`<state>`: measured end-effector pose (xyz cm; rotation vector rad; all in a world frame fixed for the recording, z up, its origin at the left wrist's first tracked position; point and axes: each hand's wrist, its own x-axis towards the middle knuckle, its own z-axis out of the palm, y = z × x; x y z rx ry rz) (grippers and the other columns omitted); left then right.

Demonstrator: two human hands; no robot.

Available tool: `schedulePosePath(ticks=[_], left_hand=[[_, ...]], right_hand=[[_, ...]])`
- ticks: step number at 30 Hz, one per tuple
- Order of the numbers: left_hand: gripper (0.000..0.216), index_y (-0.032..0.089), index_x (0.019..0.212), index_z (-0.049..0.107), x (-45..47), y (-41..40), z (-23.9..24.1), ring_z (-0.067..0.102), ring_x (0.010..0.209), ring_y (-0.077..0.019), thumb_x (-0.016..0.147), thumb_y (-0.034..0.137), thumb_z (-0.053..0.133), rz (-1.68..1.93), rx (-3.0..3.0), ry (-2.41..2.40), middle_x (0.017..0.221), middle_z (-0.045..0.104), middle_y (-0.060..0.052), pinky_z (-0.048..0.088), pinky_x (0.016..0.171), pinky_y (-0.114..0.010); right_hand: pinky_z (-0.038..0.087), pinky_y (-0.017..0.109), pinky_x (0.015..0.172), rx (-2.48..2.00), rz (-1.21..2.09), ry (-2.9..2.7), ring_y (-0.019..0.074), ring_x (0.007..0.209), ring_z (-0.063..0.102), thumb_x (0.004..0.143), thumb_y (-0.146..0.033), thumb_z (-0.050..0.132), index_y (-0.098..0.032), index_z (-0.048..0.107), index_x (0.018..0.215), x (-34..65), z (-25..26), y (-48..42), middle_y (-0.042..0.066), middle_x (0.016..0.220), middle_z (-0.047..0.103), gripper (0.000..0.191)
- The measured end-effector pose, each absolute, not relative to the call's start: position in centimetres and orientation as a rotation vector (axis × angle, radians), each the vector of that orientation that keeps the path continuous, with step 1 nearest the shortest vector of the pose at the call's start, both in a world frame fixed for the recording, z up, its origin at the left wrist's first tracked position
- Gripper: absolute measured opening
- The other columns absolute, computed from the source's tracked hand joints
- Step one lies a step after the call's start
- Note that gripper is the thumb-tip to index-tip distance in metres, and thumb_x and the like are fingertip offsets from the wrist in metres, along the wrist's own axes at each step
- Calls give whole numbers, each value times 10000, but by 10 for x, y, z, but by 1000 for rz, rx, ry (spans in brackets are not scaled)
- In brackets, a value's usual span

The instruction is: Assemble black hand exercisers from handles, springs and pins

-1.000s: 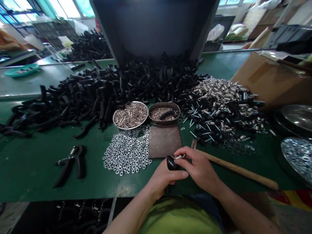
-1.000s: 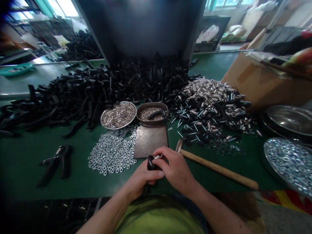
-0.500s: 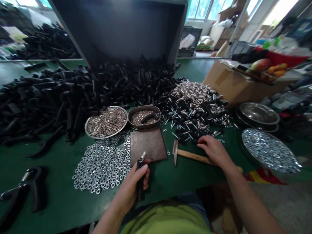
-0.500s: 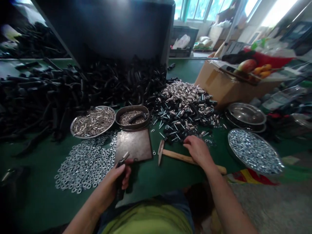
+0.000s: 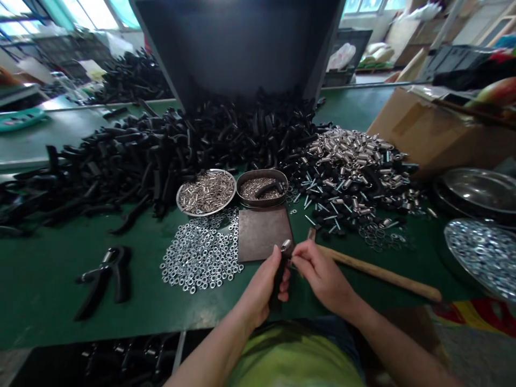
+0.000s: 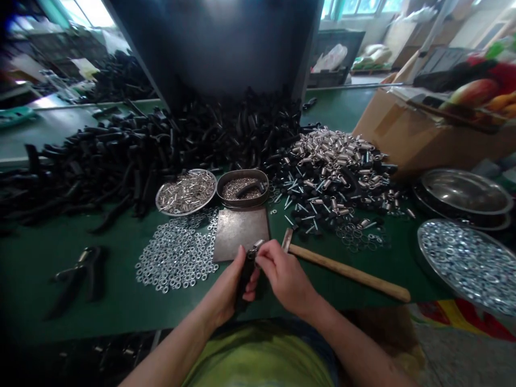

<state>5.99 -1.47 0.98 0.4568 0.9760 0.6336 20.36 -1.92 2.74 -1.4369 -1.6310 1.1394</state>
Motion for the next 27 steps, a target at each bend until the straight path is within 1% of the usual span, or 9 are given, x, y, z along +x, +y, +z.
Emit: schedulePosePath(ticks=[3, 7, 14, 15, 17, 18, 20, 25, 27], left_hand=[[598, 160, 802, 488, 63, -18, 11, 337, 498, -56, 716, 750, 438, 652, 501, 997, 626, 409, 40, 222, 407, -150], [528, 174, 800, 462, 57, -23, 8, 346, 508, -59, 746, 698, 468, 689, 669, 1046, 630, 394, 47, 248, 415, -155], [457, 189, 894, 473, 39, -20, 4, 251, 444, -37, 734, 600, 593, 595, 829, 1031, 563, 312, 92, 184, 396, -148], [459, 185, 884, 473, 38, -19, 5, 230, 440, -31, 734, 602, 591, 585, 764, 983, 567, 310, 91, 164, 394, -145], [484, 174, 862, 478, 36, -16, 7, 212, 438, -23, 717, 620, 598, 620, 618, 922, 578, 324, 86, 136, 390, -139], [499, 168, 853, 483, 36, -15, 7, 215, 439, -20, 701, 625, 612, 658, 550, 915, 582, 335, 83, 128, 389, -136], [522, 156, 852, 496, 36, -13, 7, 232, 442, -18, 674, 625, 641, 738, 446, 911, 582, 358, 76, 129, 387, -131], [617, 143, 807, 515, 35, -5, 3, 280, 429, -36, 703, 750, 472, 847, 274, 873, 558, 413, 45, 171, 372, -141], [583, 141, 767, 517, 34, 0, 3, 309, 428, -45, 746, 720, 447, 893, 203, 887, 554, 434, 32, 202, 373, -148]], right_hand=[[433, 282, 591, -1483, 1118, -1711, 160, 578, 603, 883, -283, 437, -231, 455, 875, 184, 28, -17, -17, 614, 609, 56], [425, 275, 606, -1481, 1035, -1728, 156, 632, 607, 887, -271, 432, -229, 522, 957, 183, 25, -16, 1, 695, 635, 121], [387, 224, 502, -1279, 1370, -1806, 105, 506, 505, 930, -328, 384, -210, 582, 955, 203, 22, 0, -35, 591, 546, 232], [401, 236, 533, -1354, 1232, -1913, 118, 556, 532, 933, -332, 382, -209, 594, 948, 210, 24, 10, -16, 634, 579, 246], [424, 276, 642, -1635, 678, -2129, 175, 773, 578, 921, -307, 415, -210, 618, 938, 229, 26, 35, 46, 817, 641, 226], [423, 300, 687, -1793, 379, -2214, 214, 903, 563, 904, -292, 448, -208, 620, 968, 238, 26, 48, 77, 932, 643, 202], [421, 328, 701, -2049, 43, -2362, 269, 1017, 525, 864, -303, 515, -203, 629, 991, 255, 25, 73, 114, 1033, 621, 197], [409, 309, 615, -2193, 73, -2508, 239, 825, 608, 824, -340, 553, -229, 665, 893, 272, 22, 107, 82, 925, 651, 172], [414, 318, 618, -2191, 93, -2538, 245, 811, 620, 831, -314, 524, -238, 665, 913, 271, 24, 109, 78, 909, 659, 180]])
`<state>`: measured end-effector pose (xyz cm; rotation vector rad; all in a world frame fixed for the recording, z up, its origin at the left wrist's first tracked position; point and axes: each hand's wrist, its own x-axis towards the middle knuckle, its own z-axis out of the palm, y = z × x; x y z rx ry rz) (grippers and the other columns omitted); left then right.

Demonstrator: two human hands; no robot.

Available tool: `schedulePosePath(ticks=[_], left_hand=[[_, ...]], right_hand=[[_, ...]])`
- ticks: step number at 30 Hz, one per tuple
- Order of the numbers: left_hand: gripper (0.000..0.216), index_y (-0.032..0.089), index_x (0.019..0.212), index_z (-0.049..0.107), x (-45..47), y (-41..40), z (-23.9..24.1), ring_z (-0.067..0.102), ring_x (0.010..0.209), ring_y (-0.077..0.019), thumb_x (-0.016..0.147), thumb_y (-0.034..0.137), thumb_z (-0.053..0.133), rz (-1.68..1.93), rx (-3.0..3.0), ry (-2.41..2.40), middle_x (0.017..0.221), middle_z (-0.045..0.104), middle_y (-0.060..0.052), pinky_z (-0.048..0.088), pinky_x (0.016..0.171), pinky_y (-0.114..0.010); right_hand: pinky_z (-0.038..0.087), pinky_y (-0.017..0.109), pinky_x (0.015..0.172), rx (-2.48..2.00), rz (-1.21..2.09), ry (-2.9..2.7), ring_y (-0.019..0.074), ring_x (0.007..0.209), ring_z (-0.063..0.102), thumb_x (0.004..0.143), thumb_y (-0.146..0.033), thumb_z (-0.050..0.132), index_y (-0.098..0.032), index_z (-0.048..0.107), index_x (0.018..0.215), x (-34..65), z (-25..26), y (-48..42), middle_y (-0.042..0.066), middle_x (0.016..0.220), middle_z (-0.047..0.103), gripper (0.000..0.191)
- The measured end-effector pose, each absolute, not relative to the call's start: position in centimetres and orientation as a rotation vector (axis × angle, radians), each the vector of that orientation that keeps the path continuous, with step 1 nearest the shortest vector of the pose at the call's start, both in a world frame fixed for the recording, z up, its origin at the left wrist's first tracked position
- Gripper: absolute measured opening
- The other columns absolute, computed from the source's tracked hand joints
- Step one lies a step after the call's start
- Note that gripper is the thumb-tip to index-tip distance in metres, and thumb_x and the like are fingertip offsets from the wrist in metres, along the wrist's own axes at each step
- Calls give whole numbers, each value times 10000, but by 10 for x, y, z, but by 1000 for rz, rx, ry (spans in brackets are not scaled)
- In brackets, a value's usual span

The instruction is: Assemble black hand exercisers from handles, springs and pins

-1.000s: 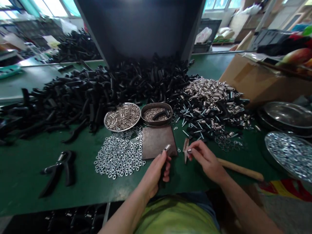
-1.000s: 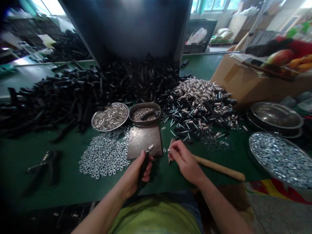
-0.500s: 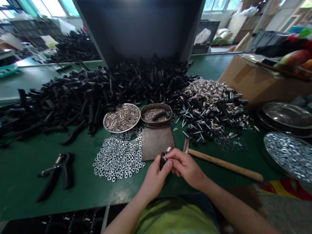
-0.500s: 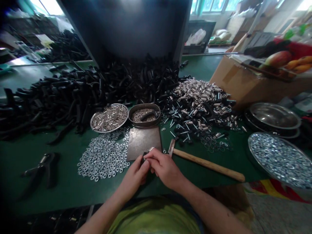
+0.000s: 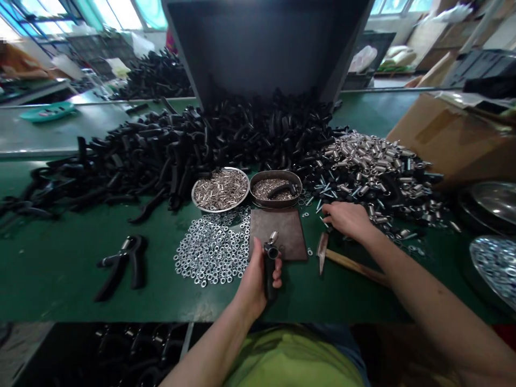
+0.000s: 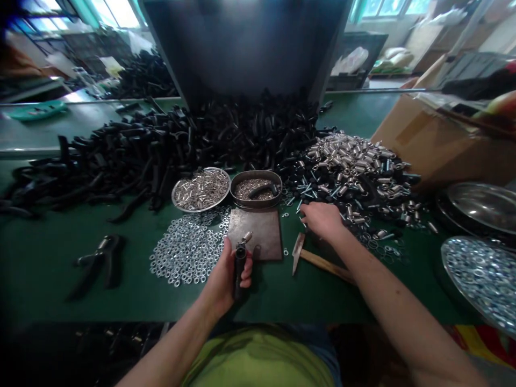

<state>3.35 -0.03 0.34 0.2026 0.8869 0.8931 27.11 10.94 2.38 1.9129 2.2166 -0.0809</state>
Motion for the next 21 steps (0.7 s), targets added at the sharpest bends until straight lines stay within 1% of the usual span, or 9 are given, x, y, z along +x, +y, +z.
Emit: schedulePosePath(ticks=[3, 6, 8, 10, 11, 13, 16, 19, 21], left_hand=[[416, 140, 673, 500, 30, 7, 4, 331, 428, -49, 826, 527, 477, 942, 82, 856, 529, 432, 24, 232, 387, -152], [308, 148, 590, 471, 27, 12, 5, 316, 412, -59, 822, 350, 450, 976, 12, 769, 469, 381, 27, 252, 397, -165], [282, 148, 575, 480, 28, 13, 6, 311, 405, -66, 799, 314, 444, 996, -8, 752, 447, 368, 27, 265, 402, -174], [265, 145, 573, 492, 30, 13, 8, 318, 407, -71, 785, 300, 450, 1010, -15, 742, 443, 379, 22, 275, 409, -180], [258, 144, 573, 495, 32, 12, 8, 325, 409, -73, 780, 293, 455, 1017, -17, 734, 442, 387, 20, 281, 413, -182], [238, 143, 582, 502, 36, 10, 10, 343, 417, -78, 773, 279, 464, 1033, -13, 711, 443, 405, 16, 297, 426, -187], [208, 139, 615, 520, 42, 6, 9, 365, 427, -81, 765, 280, 490, 1074, 35, 697, 448, 430, 19, 323, 451, -195], [209, 145, 628, 507, 45, 2, 8, 378, 441, -76, 770, 298, 525, 1156, 125, 720, 465, 442, 32, 337, 478, -198], [201, 153, 640, 496, 45, 0, 9, 399, 459, -73, 774, 293, 548, 1239, 234, 779, 485, 458, 40, 341, 496, -196]], right_hand=[[442, 368, 640, 2014, -36, 2208, 283, 836, 624, 844, -275, 457, -220, 654, 989, 267, 30, 102, 115, 989, 642, 251], [473, 382, 742, 2193, -92, 2527, 262, 884, 616, 813, -197, 465, -173, 638, 981, 256, 40, 80, 125, 1035, 617, 243], [490, 347, 785, 2152, -392, 2908, 229, 924, 605, 812, -174, 485, -175, 627, 945, 244, 48, 57, 109, 1032, 614, 195], [510, 324, 776, 1992, -740, 3170, 206, 939, 601, 834, -183, 505, -196, 615, 943, 228, 55, 33, 91, 1025, 615, 156], [516, 320, 774, 1911, -816, 3250, 197, 937, 602, 843, -179, 509, -204, 609, 953, 220, 58, 23, 84, 1019, 616, 151], [521, 314, 775, 1762, -793, 3361, 181, 924, 606, 855, -143, 500, -207, 597, 974, 203, 59, 7, 79, 1000, 619, 166], [520, 311, 793, 1594, -568, 3487, 176, 919, 605, 861, -86, 453, -183, 585, 1007, 185, 50, -2, 95, 993, 619, 220], [512, 337, 810, 1609, -392, 3556, 198, 924, 606, 873, -106, 427, -167, 582, 1012, 173, 39, 0, 116, 989, 629, 216], [516, 330, 746, 1795, -538, 3421, 198, 844, 628, 898, -181, 419, -176, 578, 965, 169, 35, 3, 100, 905, 647, 173]])
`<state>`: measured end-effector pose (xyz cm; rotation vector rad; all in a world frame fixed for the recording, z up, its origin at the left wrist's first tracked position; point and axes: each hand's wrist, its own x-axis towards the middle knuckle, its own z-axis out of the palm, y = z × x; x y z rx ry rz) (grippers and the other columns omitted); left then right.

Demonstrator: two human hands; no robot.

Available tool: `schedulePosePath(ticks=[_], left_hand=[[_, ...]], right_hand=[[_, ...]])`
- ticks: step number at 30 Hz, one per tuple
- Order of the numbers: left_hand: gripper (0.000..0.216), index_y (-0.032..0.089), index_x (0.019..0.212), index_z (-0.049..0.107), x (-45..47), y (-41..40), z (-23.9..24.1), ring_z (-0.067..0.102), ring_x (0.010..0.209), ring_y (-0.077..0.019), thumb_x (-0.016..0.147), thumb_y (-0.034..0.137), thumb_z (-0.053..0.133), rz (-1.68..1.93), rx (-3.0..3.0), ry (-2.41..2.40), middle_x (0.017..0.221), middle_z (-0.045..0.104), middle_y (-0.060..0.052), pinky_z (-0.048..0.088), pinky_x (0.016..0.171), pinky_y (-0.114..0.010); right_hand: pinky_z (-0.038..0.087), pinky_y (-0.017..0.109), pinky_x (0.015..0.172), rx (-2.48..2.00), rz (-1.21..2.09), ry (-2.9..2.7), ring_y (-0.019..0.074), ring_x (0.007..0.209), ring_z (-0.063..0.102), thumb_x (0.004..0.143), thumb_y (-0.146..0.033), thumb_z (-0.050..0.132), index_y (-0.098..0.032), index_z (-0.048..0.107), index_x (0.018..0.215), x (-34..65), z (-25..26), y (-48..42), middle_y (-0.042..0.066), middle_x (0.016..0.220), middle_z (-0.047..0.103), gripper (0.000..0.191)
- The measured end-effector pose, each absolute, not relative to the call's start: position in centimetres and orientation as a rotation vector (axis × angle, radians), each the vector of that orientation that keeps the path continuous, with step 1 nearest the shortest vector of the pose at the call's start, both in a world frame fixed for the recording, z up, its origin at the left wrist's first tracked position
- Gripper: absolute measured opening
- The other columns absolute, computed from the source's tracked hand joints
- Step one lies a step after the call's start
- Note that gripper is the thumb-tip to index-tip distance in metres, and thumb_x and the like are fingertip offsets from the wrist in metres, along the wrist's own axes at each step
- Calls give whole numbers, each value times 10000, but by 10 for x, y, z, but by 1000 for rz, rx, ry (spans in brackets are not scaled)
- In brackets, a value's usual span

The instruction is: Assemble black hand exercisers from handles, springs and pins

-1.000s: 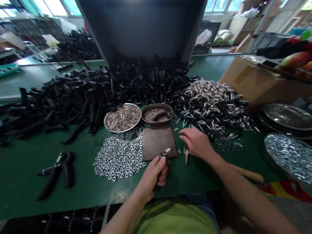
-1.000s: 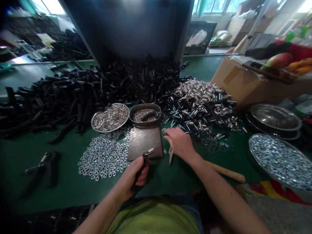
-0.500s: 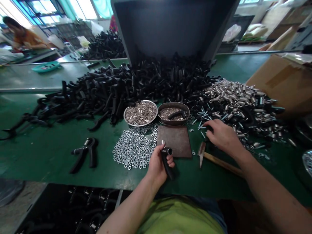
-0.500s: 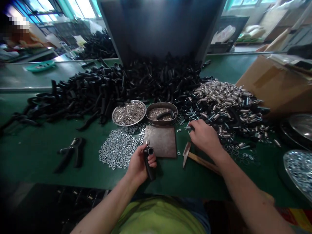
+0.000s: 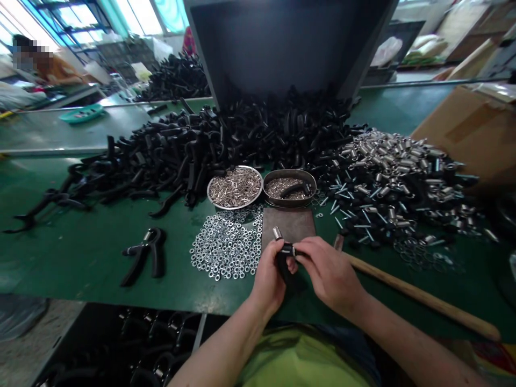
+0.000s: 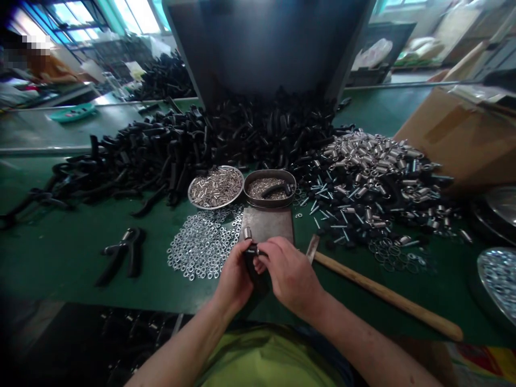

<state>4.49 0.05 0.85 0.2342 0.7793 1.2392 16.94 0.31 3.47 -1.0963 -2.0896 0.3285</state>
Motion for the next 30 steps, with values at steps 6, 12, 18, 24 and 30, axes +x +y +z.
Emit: schedulePosePath(ticks=[6, 12, 18, 24, 30], left_hand=[[185, 156, 670, 514, 40, -2, 11, 420, 470, -74, 785, 298, 547, 1312, 400, 886, 505, 480, 49, 337, 500, -201], [196, 162, 674, 495, 38, -1, 7, 408, 490, -78, 798, 308, 538, 1344, 511, 926, 516, 461, 53, 331, 512, -207], [191, 173, 679, 464, 32, 2, 9, 407, 508, -75, 810, 302, 514, 1358, 577, 958, 556, 434, 58, 348, 528, -199], [251, 209, 962, 435, 31, 3, 12, 543, 722, -120, 817, 382, 544, 1381, 887, 1387, 803, 523, 18, 436, 683, -249], [595, 192, 1037, 447, 15, 11, 11, 607, 852, -234, 600, 473, 738, 1075, 1424, 1838, 936, 605, -62, 462, 759, -367]], right_hand=[[483, 276, 516, -1406, 942, -1901, 163, 533, 607, 912, -410, 401, -195, 513, 1054, 168, 34, 8, -15, 589, 612, 281], [500, 317, 568, -1324, 858, -1935, 170, 556, 608, 944, -370, 298, -193, 553, 1011, 165, 32, 5, 27, 629, 638, 318], [501, 380, 741, -1216, 707, -1987, 222, 833, 621, 849, -328, 504, -208, 574, 1027, 163, 37, 7, 84, 902, 656, 226], [427, 234, 401, -1223, 1628, -984, 101, 450, 481, 817, -441, 520, -212, 479, 906, 138, 31, 9, -41, 624, 522, 249], [274, 195, 313, -1349, 1876, -1134, 94, 302, 384, 846, -546, 403, -219, 424, 787, 140, 25, 36, -77, 415, 459, 332]])
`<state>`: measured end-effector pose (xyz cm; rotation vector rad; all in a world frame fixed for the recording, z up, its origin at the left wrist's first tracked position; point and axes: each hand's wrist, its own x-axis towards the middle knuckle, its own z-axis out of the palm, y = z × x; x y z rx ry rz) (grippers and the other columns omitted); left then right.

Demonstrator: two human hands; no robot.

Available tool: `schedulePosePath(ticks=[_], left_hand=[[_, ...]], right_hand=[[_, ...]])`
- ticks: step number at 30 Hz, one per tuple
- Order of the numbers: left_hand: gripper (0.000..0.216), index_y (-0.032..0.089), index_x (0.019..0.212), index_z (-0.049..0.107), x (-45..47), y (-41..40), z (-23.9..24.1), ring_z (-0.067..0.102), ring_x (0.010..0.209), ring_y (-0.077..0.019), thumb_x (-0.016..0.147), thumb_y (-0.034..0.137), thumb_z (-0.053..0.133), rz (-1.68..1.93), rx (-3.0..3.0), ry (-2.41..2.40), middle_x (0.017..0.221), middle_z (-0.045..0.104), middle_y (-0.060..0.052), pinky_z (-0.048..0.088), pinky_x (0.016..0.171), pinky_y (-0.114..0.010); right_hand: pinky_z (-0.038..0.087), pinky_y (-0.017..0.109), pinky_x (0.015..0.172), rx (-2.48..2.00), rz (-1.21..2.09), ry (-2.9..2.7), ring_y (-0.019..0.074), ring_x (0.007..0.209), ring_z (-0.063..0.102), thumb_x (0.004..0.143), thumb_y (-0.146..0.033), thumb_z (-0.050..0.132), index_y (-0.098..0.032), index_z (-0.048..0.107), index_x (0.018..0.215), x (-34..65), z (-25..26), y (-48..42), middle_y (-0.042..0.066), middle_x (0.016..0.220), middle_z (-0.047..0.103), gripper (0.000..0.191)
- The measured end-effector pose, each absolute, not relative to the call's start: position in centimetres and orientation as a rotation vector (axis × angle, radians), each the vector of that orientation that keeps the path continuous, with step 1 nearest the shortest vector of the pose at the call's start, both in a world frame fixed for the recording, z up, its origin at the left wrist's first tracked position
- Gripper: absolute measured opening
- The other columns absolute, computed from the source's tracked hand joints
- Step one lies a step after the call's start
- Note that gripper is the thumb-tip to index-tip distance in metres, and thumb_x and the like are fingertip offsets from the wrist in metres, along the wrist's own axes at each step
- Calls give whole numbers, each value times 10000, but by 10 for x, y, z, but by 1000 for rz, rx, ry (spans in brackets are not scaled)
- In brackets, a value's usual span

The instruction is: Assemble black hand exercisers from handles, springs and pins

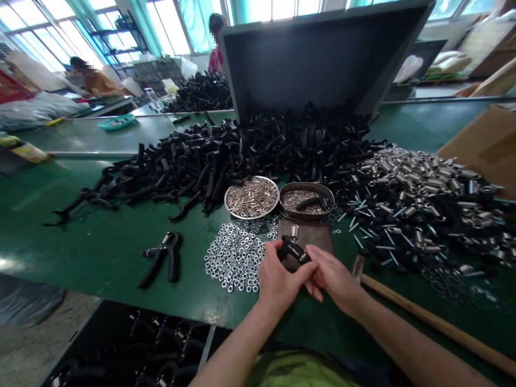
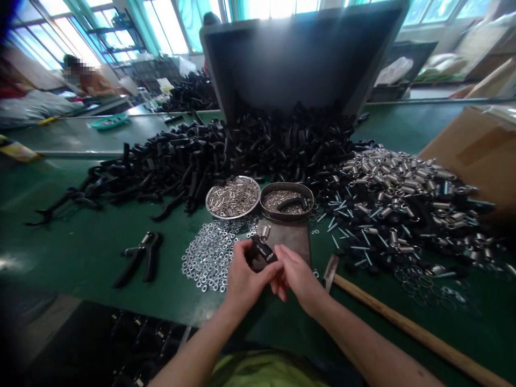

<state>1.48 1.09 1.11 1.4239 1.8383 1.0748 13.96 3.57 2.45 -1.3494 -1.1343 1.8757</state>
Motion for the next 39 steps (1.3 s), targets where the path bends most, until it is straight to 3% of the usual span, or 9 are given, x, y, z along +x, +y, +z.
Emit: schedulePosePath(ticks=[2, 4, 6, 9, 16, 22, 26, 30, 39], left_hand=[[588, 192, 1022, 464, 6, 16, 11, 620, 794, -242, 610, 531, 711, 875, 1578, 1850, 883, 625, -57, 470, 701, -360], [565, 194, 1011, 485, 0, 22, 10, 624, 778, -250, 623, 547, 693, 694, 1761, 1844, 862, 636, -61, 470, 674, -354], [535, 188, 997, 509, -2, 26, 7, 617, 800, -265, 630, 533, 692, 547, 1950, 1826, 871, 638, -79, 471, 677, -361], [485, 172, 962, 547, 1, 28, 0, 579, 880, -293, 648, 514, 688, 461, 2193, 1749, 919, 623, -108, 465, 746, -411], [573, 166, 1091, 541, 2, 22, -13, 511, 974, -286, 661, 511, 698, 583, 2244, 1695, 1057, 573, -105, 442, 836, -452], [566, 179, 1031, 573, 0, 27, -12, 509, 948, -271, 581, 461, 769, 603, 2177, 1687, 1018, 574, -86, 448, 822, -435], [544, 177, 1011, 586, 1, 29, -10, 506, 936, -267, 576, 446, 772, 589, 2164, 1698, 997, 579, -77, 446, 822, -430], [539, 183, 1003, 583, 0, 30, -11, 509, 937, -269, 570, 442, 773, 587, 2178, 1695, 994, 579, -75, 443, 820, -421], [501, 185, 981, 574, 0, 29, -11, 515, 912, -253, 579, 406, 774, 589, 2207, 1682, 951, 578, -64, 437, 799, -396]], right_hand=[[313, 210, 356, -1423, 1714, -1635, 103, 330, 439, 881, -474, 380, -204, 456, 725, 146, 27, 61, -47, 419, 502, 321], [383, 228, 443, -1436, 1210, -2064, 111, 427, 514, 882, -359, 434, -188, 514, 709, 143, 32, 93, -20, 503, 569, 256], [438, 257, 586, -1348, 661, -2281, 133, 608, 585, 872, -252, 474, -176, 586, 778, 127, 36, 125, 17, 676, 645, 165], [423, 311, 797, -1196, 369, -2412, 186, 921, 558, 875, -145, 462, -165, 629, 848, 86, 38, 164, 76, 928, 654, 170], [396, 358, 835, -1030, 248, -2614, 235, 970, 503, 862, -48, 434, -106, 642, 850, 29, 29, 196, 153, 901, 635, 216], [389, 315, 860, -1074, 322, -2537, 196, 992, 518, 872, -69, 444, -127, 664, 929, 44, 35, 198, 112, 962, 641, 234], [439, 262, 728, -1175, 551, -2368, 134, 774, 586, 895, -216, 476, -139, 656, 981, 84, 42, 173, 41, 837, 669, 213], [438, 289, 705, -1250, 850, -2118, 145, 728, 578, 825, -260, 572, -176, 658, 776, 138, 31, 124, 10, 751, 655, 130], [425, 311, 736, -1230, 589, -2270, 178, 818, 506, 837, -172, 552, -173, 581, 685, 156, -5, 88, 35, 741, 607, 155]])
